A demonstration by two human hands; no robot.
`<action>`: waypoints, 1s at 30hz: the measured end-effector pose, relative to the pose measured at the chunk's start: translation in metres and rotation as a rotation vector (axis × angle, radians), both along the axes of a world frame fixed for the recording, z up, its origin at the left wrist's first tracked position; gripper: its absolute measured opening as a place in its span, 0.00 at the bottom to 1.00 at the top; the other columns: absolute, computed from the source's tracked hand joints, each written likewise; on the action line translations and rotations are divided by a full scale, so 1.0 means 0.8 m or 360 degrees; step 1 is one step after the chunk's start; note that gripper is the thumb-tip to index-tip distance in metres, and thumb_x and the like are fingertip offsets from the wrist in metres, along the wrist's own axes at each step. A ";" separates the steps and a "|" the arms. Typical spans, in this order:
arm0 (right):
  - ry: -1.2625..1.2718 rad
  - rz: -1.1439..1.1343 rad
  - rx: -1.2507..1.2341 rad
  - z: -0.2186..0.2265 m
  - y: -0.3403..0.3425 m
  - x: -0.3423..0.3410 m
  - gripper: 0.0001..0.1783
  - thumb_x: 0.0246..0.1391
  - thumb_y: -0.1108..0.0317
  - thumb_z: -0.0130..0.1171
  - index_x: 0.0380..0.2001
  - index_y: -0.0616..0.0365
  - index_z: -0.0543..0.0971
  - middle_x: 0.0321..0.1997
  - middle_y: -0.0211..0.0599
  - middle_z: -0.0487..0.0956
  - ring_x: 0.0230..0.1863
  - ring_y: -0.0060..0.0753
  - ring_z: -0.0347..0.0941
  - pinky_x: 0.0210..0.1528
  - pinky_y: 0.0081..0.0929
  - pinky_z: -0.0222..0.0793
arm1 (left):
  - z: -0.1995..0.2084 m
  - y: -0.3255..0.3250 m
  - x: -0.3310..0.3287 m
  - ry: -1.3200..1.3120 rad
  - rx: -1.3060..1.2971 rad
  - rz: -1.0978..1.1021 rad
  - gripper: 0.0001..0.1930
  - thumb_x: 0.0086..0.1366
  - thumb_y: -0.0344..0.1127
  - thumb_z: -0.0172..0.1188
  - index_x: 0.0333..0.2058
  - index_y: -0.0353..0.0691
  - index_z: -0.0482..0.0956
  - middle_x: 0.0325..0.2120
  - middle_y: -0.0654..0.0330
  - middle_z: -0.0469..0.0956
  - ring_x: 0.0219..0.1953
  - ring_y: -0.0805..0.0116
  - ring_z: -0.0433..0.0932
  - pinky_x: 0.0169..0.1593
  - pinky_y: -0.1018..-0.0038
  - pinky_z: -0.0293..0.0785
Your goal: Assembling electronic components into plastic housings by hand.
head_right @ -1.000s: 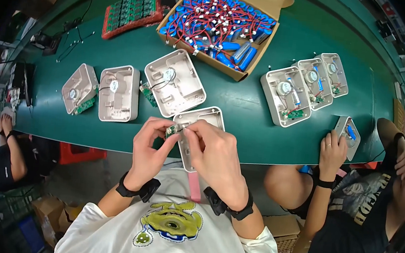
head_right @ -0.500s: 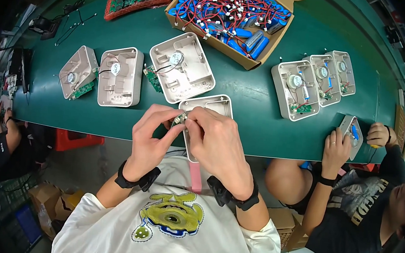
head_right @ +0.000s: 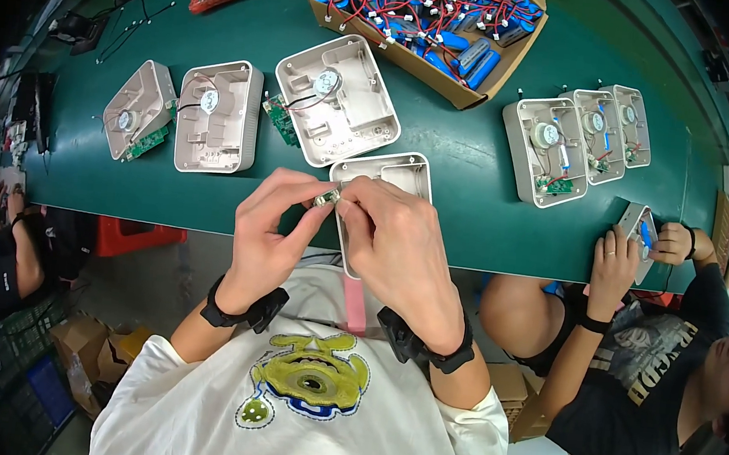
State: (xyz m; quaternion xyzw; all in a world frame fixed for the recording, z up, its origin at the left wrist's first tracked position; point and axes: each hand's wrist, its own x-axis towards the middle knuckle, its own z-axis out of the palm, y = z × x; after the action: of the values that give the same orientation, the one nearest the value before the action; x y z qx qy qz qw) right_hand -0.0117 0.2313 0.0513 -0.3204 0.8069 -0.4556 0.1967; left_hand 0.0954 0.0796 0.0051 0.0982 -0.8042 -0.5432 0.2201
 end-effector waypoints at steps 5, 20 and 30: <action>0.0046 -0.0019 0.0016 0.000 -0.003 0.001 0.02 0.61 0.78 0.64 0.36 0.66 0.83 0.24 0.39 0.77 0.20 0.27 0.66 0.25 0.29 0.63 | -0.001 0.000 0.004 -0.0076 0.0119 -0.0044 0.16 0.62 0.15 0.67 0.50 0.32 0.86 0.41 0.55 0.81 0.41 0.66 0.79 0.46 0.73 0.76; 0.0466 -0.0089 0.0095 -0.001 -0.011 0.006 0.05 0.59 0.77 0.67 0.38 0.64 0.84 0.25 0.44 0.80 0.22 0.35 0.77 0.25 0.31 0.69 | -0.013 -0.006 -0.002 -0.0011 0.0153 0.0006 0.15 0.63 0.17 0.68 0.48 0.33 0.86 0.37 0.55 0.80 0.36 0.65 0.80 0.42 0.74 0.77; 0.0862 -0.0535 0.0142 0.033 -0.021 -0.149 0.10 0.59 0.73 0.70 0.44 0.62 0.85 0.34 0.41 0.87 0.26 0.34 0.80 0.31 0.34 0.75 | -0.039 0.000 -0.007 0.0135 0.0294 0.0050 0.16 0.64 0.18 0.69 0.50 0.34 0.86 0.38 0.56 0.82 0.36 0.68 0.80 0.41 0.74 0.79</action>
State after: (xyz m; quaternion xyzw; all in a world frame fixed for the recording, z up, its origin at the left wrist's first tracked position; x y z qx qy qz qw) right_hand -0.1311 0.2142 0.0779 -0.2833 0.8907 -0.3442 -0.0895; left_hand 0.0895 0.0794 -0.0263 0.1076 -0.7390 -0.6153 0.2523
